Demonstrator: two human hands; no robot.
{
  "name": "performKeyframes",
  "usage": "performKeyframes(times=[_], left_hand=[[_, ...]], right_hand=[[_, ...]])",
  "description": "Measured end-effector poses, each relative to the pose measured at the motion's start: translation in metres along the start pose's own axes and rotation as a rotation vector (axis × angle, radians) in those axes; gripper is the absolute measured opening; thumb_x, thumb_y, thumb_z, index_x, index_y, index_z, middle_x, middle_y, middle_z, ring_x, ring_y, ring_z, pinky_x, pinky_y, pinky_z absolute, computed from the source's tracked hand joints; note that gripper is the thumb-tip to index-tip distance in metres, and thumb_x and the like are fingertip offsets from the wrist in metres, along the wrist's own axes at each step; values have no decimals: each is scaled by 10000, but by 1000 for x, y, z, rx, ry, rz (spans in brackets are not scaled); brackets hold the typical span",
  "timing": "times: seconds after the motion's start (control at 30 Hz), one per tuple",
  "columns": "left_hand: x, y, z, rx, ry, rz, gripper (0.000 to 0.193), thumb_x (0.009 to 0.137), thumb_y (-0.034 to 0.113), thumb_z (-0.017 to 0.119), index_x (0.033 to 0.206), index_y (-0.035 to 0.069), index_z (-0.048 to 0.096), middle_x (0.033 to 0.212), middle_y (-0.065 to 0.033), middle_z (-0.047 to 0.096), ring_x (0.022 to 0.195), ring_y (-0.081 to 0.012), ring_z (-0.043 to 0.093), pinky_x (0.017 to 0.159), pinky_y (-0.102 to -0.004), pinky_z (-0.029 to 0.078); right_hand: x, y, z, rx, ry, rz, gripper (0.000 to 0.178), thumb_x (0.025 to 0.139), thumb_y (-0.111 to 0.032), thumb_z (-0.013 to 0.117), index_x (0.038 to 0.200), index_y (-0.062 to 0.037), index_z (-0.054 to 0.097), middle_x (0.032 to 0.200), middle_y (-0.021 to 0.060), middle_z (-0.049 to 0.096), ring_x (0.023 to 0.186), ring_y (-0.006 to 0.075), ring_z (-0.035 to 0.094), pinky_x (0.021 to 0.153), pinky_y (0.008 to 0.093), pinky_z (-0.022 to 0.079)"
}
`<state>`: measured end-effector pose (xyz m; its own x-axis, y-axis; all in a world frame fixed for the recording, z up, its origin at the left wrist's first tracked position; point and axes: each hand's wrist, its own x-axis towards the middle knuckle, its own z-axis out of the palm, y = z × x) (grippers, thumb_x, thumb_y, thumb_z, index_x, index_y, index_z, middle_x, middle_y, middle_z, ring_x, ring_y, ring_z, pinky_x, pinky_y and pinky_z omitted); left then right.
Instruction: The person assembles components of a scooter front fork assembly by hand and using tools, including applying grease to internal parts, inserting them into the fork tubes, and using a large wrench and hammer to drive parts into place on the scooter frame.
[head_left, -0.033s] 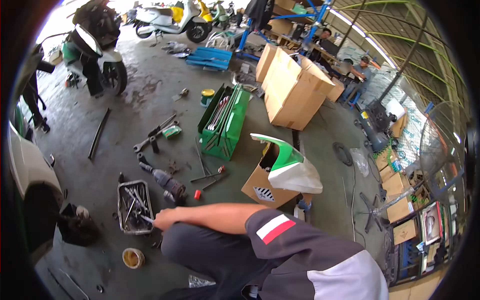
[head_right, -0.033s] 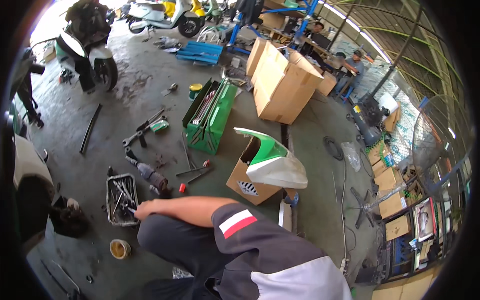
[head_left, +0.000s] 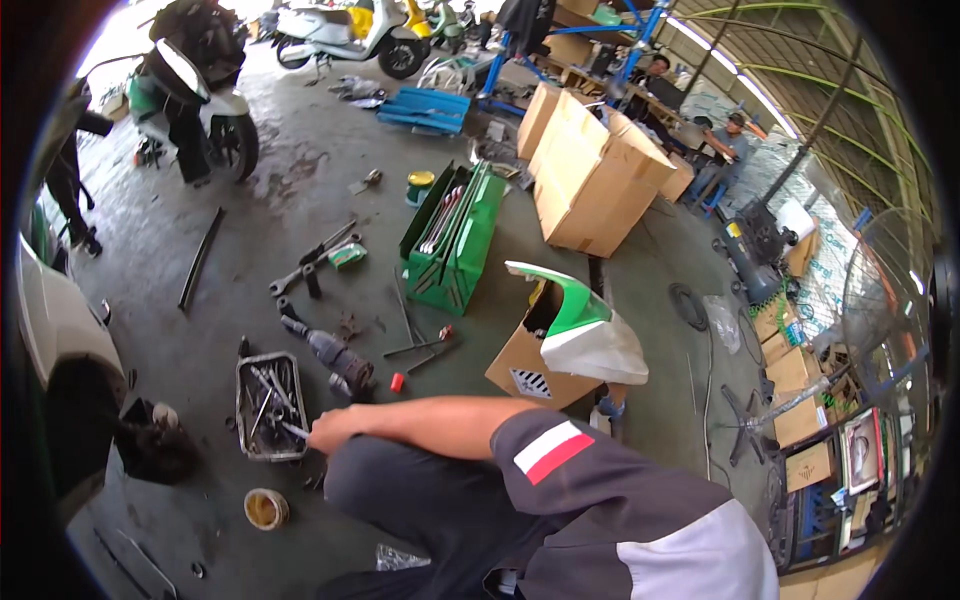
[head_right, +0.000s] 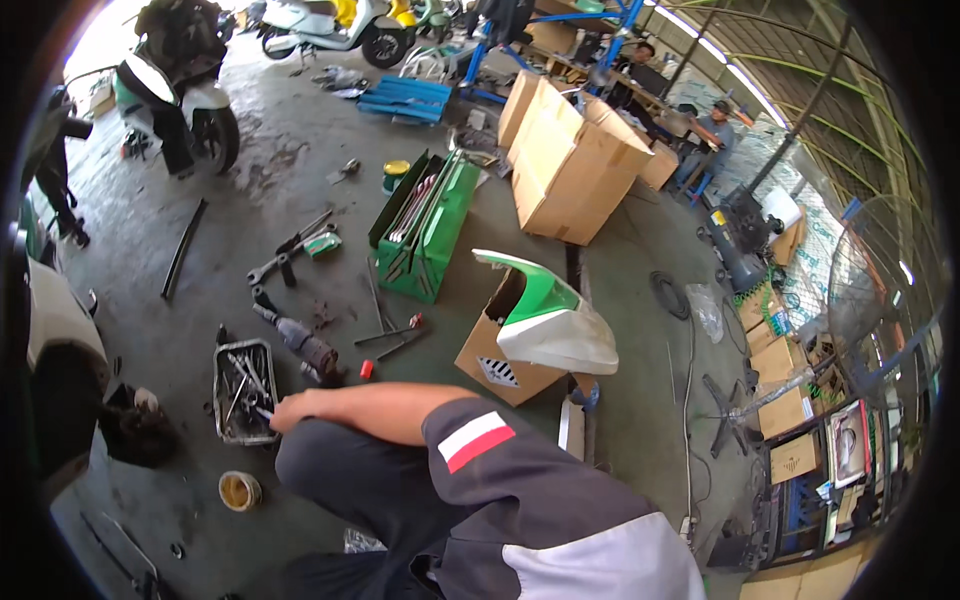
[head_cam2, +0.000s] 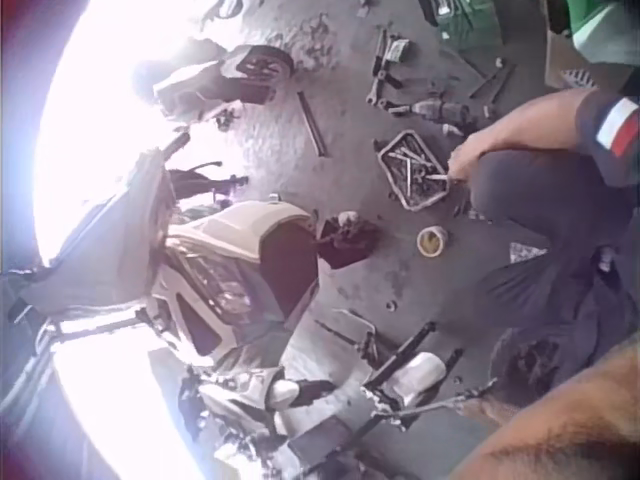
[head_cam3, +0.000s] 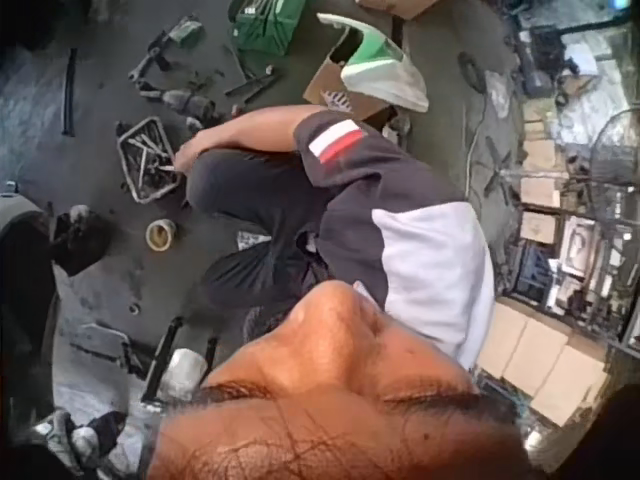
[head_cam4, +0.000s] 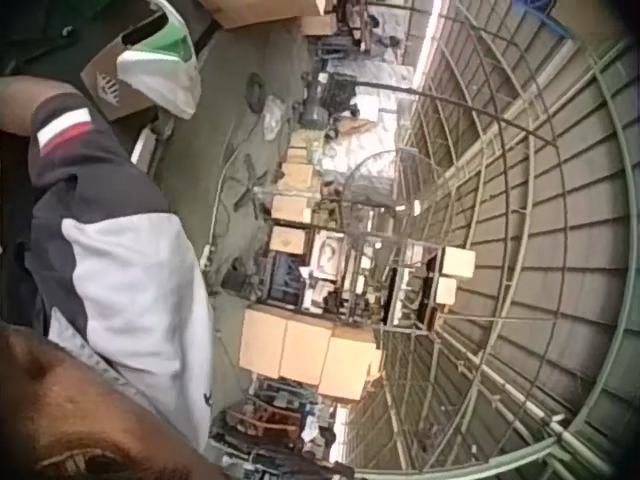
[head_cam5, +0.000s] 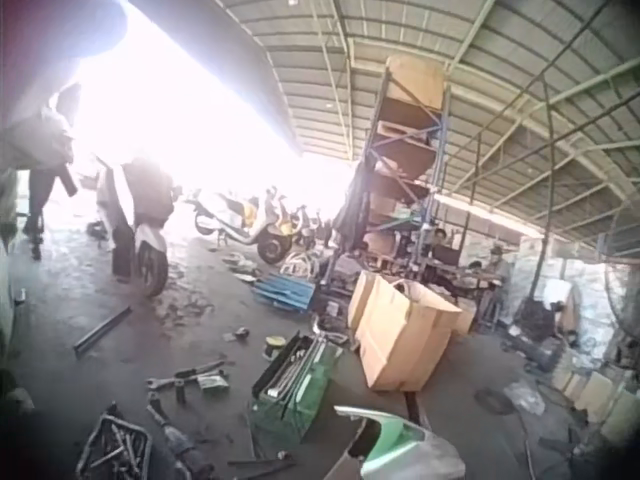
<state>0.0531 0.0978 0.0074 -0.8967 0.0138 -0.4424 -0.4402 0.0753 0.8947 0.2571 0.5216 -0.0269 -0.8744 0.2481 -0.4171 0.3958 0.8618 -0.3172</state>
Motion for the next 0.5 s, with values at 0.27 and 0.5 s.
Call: performKeyframes(times=[0.27, 0.5], left_hand=[[-4, 5, -49, -74, 107, 6, 432, 986, 465, 432, 1270, 149, 509, 702, 2, 482, 402, -59, 305, 332, -189, 237], [-51, -2, -141, -278, 353, -75, 421, 979, 475, 447, 1290, 194, 484, 745, -30, 534, 419, -65, 311, 355, -180, 257]], right_hand=[[32, -12, -11, -306, -430, -96, 481, 700, -341, 801, 1056, -32, 701, 999, 157, 707, 948, 323, 681, 811, 431, 548], [43, -66, -32, -450, -393, -327, 349, 828, -388, 644, 906, -53, 706, 899, 147, 709, 874, 307, 695, 756, 426, 553]])
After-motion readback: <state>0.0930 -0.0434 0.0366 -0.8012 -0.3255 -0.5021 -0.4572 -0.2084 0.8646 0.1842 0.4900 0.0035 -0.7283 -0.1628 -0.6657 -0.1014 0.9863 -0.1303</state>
